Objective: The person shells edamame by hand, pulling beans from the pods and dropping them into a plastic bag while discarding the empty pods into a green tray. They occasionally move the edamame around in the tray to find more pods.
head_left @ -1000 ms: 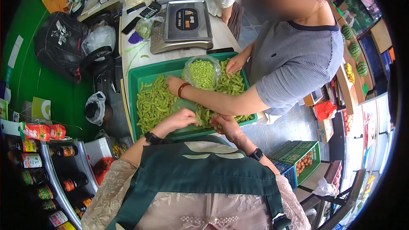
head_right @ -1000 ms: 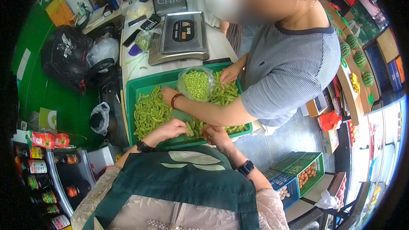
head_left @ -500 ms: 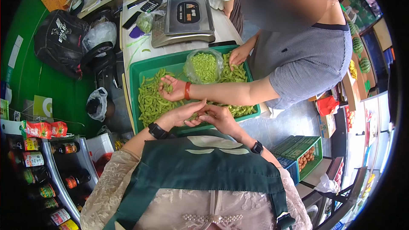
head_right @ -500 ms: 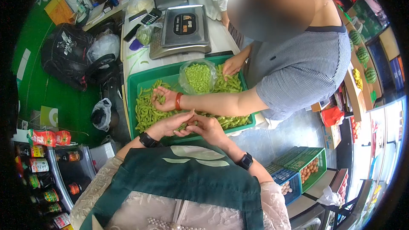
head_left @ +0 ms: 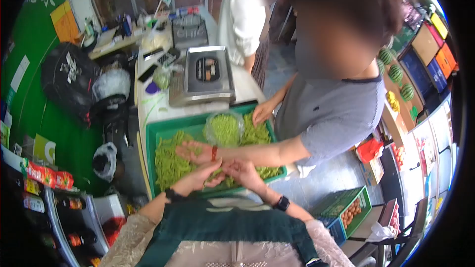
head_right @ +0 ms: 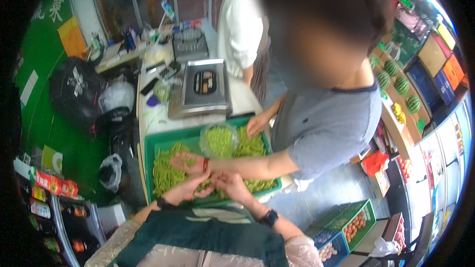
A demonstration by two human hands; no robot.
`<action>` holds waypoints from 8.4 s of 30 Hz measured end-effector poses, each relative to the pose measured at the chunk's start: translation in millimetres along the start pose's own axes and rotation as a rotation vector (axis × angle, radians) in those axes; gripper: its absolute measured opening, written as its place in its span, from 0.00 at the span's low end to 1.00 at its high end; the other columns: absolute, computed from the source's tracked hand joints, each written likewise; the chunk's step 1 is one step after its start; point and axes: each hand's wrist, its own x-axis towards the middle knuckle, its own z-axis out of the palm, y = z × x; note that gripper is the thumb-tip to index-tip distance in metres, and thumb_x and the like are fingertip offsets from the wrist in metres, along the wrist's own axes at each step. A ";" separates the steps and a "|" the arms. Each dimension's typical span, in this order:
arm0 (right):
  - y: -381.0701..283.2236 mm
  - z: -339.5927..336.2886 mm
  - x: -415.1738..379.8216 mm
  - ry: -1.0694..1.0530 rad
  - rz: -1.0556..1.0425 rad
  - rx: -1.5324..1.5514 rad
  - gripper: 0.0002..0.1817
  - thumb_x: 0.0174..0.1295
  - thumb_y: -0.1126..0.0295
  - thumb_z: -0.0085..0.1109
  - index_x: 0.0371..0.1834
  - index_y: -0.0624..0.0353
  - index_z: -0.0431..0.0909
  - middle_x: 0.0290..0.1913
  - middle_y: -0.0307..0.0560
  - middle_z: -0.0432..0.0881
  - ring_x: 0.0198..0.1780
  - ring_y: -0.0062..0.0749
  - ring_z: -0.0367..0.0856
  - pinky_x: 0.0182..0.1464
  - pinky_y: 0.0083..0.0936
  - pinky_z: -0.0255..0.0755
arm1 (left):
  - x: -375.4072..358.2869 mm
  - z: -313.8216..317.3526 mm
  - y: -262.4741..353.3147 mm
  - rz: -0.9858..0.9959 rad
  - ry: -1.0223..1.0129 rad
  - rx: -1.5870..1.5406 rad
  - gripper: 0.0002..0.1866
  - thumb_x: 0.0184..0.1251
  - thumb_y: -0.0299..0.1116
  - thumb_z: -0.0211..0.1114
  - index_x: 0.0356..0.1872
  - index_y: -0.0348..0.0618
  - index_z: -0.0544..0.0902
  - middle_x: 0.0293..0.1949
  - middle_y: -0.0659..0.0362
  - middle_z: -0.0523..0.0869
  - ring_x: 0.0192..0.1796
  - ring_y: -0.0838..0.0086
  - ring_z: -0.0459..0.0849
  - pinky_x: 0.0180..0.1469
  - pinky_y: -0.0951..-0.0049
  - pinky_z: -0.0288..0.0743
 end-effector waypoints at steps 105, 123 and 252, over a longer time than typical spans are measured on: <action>20.9 -33.2 -9.9 0.318 0.265 -0.060 0.12 0.69 0.63 0.50 0.38 0.61 0.78 0.22 0.34 0.72 0.20 0.18 0.64 0.22 0.16 0.59 | 67.3 7.3 -8.6 0.077 0.189 -0.126 0.18 0.69 0.50 0.57 0.45 0.45 0.75 0.24 0.67 0.69 0.16 0.85 0.56 0.16 0.82 0.50; 16.7 -44.0 3.3 0.241 -0.054 -0.542 0.12 0.61 0.63 0.62 0.38 0.62 0.82 0.22 0.42 0.79 0.25 0.18 0.75 0.28 0.21 0.70 | 19.3 31.4 20.9 0.116 0.082 0.138 0.20 0.74 0.43 0.50 0.34 0.34 0.77 0.20 0.67 0.68 0.17 0.85 0.59 0.16 0.82 0.47; 55.2 -51.0 161.2 0.400 0.132 0.587 0.16 0.66 0.80 0.45 0.56 0.70 0.69 0.53 0.51 0.75 0.51 0.30 0.73 0.51 0.24 0.67 | 6.3 5.0 12.2 0.555 0.389 -0.222 0.08 0.67 0.30 0.59 0.43 0.38 0.78 0.34 0.62 0.78 0.30 0.83 0.70 0.29 0.83 0.62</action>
